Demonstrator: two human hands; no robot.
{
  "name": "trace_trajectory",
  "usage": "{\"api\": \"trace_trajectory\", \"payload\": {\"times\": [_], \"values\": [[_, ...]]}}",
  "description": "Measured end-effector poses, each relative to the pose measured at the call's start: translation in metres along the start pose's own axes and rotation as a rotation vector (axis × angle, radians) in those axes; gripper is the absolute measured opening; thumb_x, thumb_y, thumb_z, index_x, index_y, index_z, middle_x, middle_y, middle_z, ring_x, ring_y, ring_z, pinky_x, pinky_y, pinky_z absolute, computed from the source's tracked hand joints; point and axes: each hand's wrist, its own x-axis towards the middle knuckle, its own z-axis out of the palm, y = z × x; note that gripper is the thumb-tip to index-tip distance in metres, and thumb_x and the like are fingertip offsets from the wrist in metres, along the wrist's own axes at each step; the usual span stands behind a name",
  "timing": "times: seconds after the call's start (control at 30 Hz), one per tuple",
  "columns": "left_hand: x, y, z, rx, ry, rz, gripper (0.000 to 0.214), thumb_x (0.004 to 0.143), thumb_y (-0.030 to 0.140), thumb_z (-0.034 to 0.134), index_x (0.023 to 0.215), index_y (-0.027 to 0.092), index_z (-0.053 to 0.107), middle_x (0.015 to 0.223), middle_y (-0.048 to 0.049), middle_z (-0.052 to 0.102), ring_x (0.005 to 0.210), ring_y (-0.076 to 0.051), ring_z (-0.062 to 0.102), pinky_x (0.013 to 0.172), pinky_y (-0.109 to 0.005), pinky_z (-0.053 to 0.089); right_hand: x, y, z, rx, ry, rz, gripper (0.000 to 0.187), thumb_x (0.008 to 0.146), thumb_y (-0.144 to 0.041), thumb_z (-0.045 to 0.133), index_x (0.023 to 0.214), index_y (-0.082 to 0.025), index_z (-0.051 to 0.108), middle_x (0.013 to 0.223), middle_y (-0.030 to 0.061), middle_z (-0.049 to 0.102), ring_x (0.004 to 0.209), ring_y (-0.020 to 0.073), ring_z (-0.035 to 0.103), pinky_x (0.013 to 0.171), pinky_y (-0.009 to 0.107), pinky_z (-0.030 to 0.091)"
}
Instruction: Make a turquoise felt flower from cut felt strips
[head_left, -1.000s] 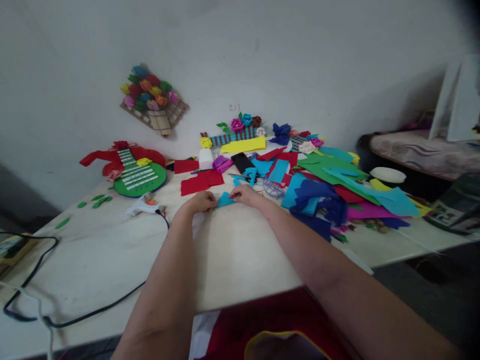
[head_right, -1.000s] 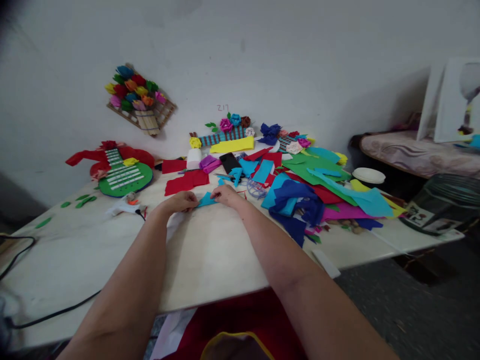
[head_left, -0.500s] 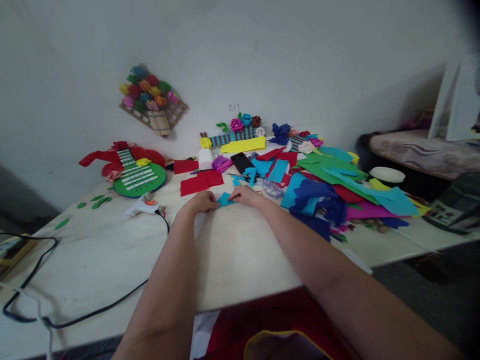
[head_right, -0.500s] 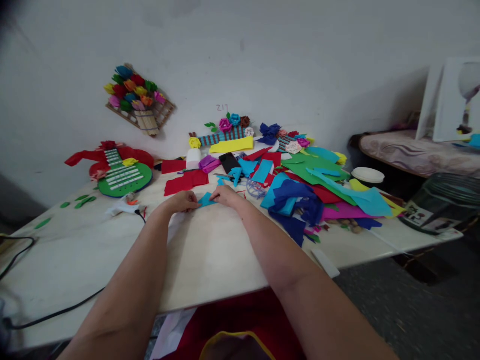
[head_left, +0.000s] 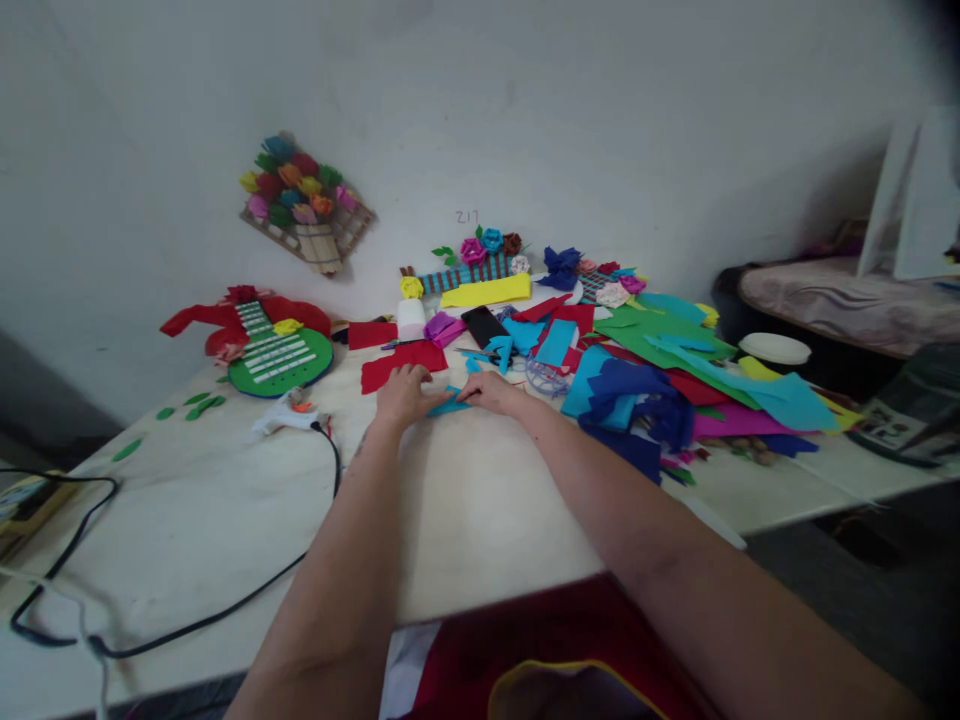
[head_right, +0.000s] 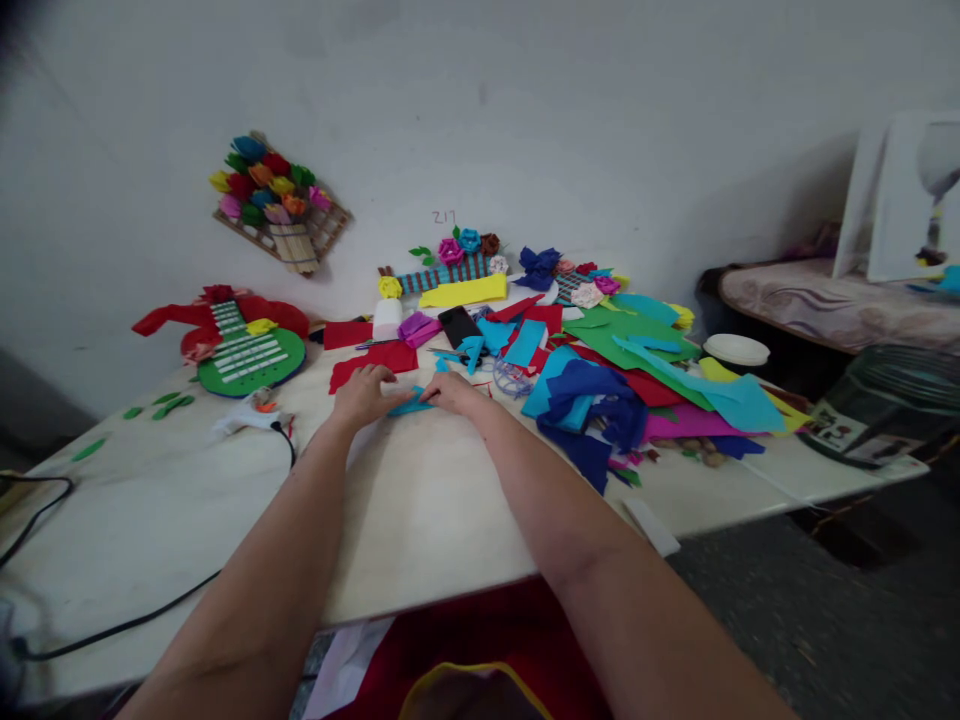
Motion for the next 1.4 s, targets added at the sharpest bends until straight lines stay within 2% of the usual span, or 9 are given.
{"api": "trace_trajectory", "payload": {"times": [0.1, 0.4, 0.63, 0.77, 0.9, 1.0, 1.1, 1.27, 1.4], "values": [[-0.002, -0.001, 0.014, -0.011, -0.041, 0.147, 0.061, 0.068, 0.062, 0.05, 0.111, 0.02, 0.054, 0.128, -0.01, 0.048, 0.125, -0.03, 0.03, 0.1, -0.041, 0.028, 0.0, -0.001, 0.0, -0.024, -0.001, 0.004, 0.024, 0.071, -0.007, 0.056, 0.087, -0.016, 0.072, 0.082, 0.0043, 0.067, 0.076, 0.0123, 0.056, 0.072, 0.021, 0.042], [0.0, -0.003, 0.027, -0.028, -0.238, 0.024, 0.078, 0.067, 0.07, 0.041, 0.131, 0.026, 0.036, 0.147, -0.0048, 0.022, 0.135, -0.032, -0.003, 0.105, -0.051, 0.01, -0.003, -0.002, -0.002, 0.003, 0.007, 0.032, 0.025, 0.071, -0.006, 0.057, 0.09, -0.015, 0.071, 0.084, 0.0052, 0.066, 0.079, 0.013, 0.056, 0.075, 0.023, 0.042], [0.002, -0.004, 0.026, -0.075, -0.258, 0.03, 0.08, 0.065, 0.068, 0.046, 0.132, 0.027, 0.035, 0.144, -0.0063, 0.028, 0.134, -0.034, -0.004, 0.104, -0.052, 0.008, -0.006, 0.006, -0.014, -0.004, 0.092, 0.09, 0.025, 0.074, -0.009, 0.056, 0.093, -0.017, 0.07, 0.091, 0.0055, 0.062, 0.089, 0.0159, 0.055, 0.083, 0.029, 0.041], [0.002, -0.003, 0.025, -0.098, -0.247, 0.02, 0.079, 0.064, 0.066, 0.049, 0.132, 0.029, 0.036, 0.143, -0.0061, 0.031, 0.134, -0.035, -0.002, 0.103, -0.054, 0.009, -0.008, 0.002, -0.014, -0.084, 0.144, 0.13, 0.026, 0.074, -0.023, 0.061, 0.099, -0.02, 0.067, 0.112, 0.0079, 0.057, 0.106, 0.0201, 0.049, 0.095, 0.036, 0.034], [0.001, -0.001, 0.023, -0.079, -0.274, 0.006, 0.083, 0.064, 0.069, 0.047, 0.134, 0.027, 0.033, 0.145, -0.0062, 0.027, 0.135, -0.034, -0.003, 0.104, -0.052, 0.008, -0.012, -0.008, -0.013, -0.203, 0.023, 0.287, 0.048, 0.077, -0.038, 0.056, 0.123, -0.027, 0.051, 0.142, 0.0056, 0.031, 0.131, 0.0274, 0.023, 0.106, 0.046, 0.017], [0.002, 0.0, 0.023, -0.067, -0.291, 0.0, 0.085, 0.064, 0.071, 0.045, 0.135, 0.026, 0.032, 0.146, -0.0056, 0.025, 0.134, -0.034, -0.005, 0.105, -0.051, 0.007, -0.015, -0.013, -0.014, -0.245, -0.128, 0.376, 0.059, 0.081, -0.043, 0.049, 0.135, -0.033, 0.031, 0.149, 0.0012, 0.012, 0.136, 0.0293, -0.001, 0.106, 0.052, 0.003], [0.002, 0.0, 0.022, -0.059, -0.3, -0.006, 0.086, 0.063, 0.071, 0.044, 0.136, 0.026, 0.03, 0.146, -0.006, 0.024, 0.134, -0.034, -0.005, 0.104, -0.052, 0.006, -0.015, -0.015, -0.016, -0.269, -0.213, 0.391, 0.06, 0.084, -0.043, 0.044, 0.138, -0.035, 0.021, 0.15, -0.001, 0.002, 0.135, 0.0287, -0.014, 0.105, 0.053, -0.003], [0.001, 0.001, 0.019, -0.058, -0.311, -0.025, 0.088, 0.062, 0.071, 0.046, 0.135, 0.025, 0.031, 0.146, -0.0073, 0.024, 0.134, -0.034, -0.005, 0.104, -0.053, 0.006, -0.014, -0.011, -0.016, -0.295, -0.245, 0.369, 0.06, 0.084, -0.043, 0.043, 0.139, -0.033, 0.021, 0.15, -0.0003, 0.002, 0.135, 0.029, -0.012, 0.104, 0.055, -0.005], [0.0, 0.002, 0.018, -0.059, -0.306, -0.006, 0.086, 0.062, 0.071, 0.046, 0.134, 0.025, 0.034, 0.146, -0.0069, 0.024, 0.134, -0.034, -0.005, 0.104, -0.053, 0.005, -0.013, -0.005, -0.018, -0.34, -0.027, 0.298, 0.05, 0.085, -0.039, 0.041, 0.133, -0.029, 0.038, 0.148, 0.0005, 0.018, 0.136, 0.027, 0.005, 0.107, 0.051, 0.003]]}}
